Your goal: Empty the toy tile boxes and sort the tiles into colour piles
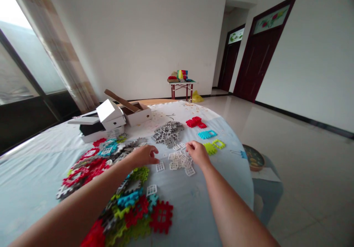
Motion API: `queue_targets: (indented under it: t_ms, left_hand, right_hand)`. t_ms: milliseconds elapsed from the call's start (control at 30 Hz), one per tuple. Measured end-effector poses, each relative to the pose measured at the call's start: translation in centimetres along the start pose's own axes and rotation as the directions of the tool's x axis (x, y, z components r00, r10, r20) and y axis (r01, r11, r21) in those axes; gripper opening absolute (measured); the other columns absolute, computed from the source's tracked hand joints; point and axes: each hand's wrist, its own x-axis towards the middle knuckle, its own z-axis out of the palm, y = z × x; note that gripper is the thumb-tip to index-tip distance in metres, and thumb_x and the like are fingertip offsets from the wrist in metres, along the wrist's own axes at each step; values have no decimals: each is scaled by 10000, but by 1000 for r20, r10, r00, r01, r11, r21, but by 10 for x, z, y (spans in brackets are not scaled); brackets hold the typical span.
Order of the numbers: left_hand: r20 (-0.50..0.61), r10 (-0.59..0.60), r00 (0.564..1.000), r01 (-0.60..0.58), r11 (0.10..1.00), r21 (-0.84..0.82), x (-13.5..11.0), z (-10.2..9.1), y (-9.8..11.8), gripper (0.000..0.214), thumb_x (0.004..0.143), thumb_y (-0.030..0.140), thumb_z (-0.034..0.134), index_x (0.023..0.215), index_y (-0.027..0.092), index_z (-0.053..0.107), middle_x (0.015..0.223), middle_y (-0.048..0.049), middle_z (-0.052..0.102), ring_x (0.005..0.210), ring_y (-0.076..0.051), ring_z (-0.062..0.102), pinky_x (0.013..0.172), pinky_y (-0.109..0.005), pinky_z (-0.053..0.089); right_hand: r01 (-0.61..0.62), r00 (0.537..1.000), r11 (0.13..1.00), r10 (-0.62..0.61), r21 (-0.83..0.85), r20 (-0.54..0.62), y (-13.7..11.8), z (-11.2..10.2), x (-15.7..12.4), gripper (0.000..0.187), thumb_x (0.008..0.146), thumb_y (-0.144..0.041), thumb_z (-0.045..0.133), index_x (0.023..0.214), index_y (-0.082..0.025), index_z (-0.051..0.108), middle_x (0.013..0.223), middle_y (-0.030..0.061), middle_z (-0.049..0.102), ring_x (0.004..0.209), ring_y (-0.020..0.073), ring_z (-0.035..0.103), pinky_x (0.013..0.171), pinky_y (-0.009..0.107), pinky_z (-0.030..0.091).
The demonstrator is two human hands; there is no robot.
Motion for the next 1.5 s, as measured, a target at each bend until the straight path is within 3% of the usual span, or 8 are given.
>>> queue_targets:
  t_ms: [167,367,500,667,800,1133,1300,1500]
  left_hand:
    - [93,24,995,-37,991,132,-11,15,7,297,533,301,661,800,171,665,719,-35,652,643,-169,555,591,-251,368]
    - [81,68,994,-77,990,115,-3,37,22,366,651,369,585,966,190,631,821,-19,667,696,-142,578,617,-225,394]
    - [-7,66,998,-65,990,125,1,22,17,408,705,437,524,1013,183,608,854,-27,664,721,-139,581,640,-220,408]
    - [-186,-31,982,77,966,247,-1,-15,-11,336,728,390,472,951,192,628,842,-45,651,753,-170,569,652,-252,382]
    - [-232,-112,966,183,933,310,-5,-30,-32,327,714,436,461,865,210,642,796,-39,644,730,-178,559,608,-257,351]
    - [-203,-243,949,301,891,341,-2,-33,-42,449,665,598,420,698,220,660,734,-47,654,729,-205,563,604,-285,325]
    - [-227,-275,934,338,884,322,-2,-31,-34,385,631,553,488,699,221,672,779,-67,670,805,-243,561,670,-326,327]
    - [-227,-312,923,364,900,242,-2,-33,-37,295,595,489,557,653,224,672,653,-20,660,723,-202,573,648,-288,340]
  right_hand:
    - [-5,1000,1000,5,30,15,0,0,-2,208,770,-311,463,732,-179,618,644,23,668,589,132,602,570,201,422]
    - [-20,1000,999,20,28,13,-5,-4,-2,224,763,-321,462,764,-174,630,644,27,673,577,136,598,562,208,425]
    - [-20,1000,1000,20,13,15,-2,-3,-1,227,770,-328,458,752,-177,627,662,30,677,593,136,597,569,207,423]
    - [-11,1000,1000,11,-2,17,0,-1,0,232,768,-334,461,763,-176,631,667,37,676,596,140,594,554,208,417]
    - [-10,1000,1000,10,13,22,-1,-1,-1,240,765,-338,459,779,-173,632,663,37,675,586,139,592,542,207,415]
    - [-9,1000,1000,9,1,28,-2,-2,-2,242,765,-327,458,791,-169,640,677,39,676,601,141,595,554,212,424]
    - [-6,1000,1000,6,2,25,-3,-1,-2,245,768,-328,456,791,-169,641,684,40,678,599,142,593,551,213,425]
    - [-6,1000,1000,6,2,25,-4,-2,-3,235,769,-319,455,771,-169,636,670,36,674,583,133,584,538,205,413]
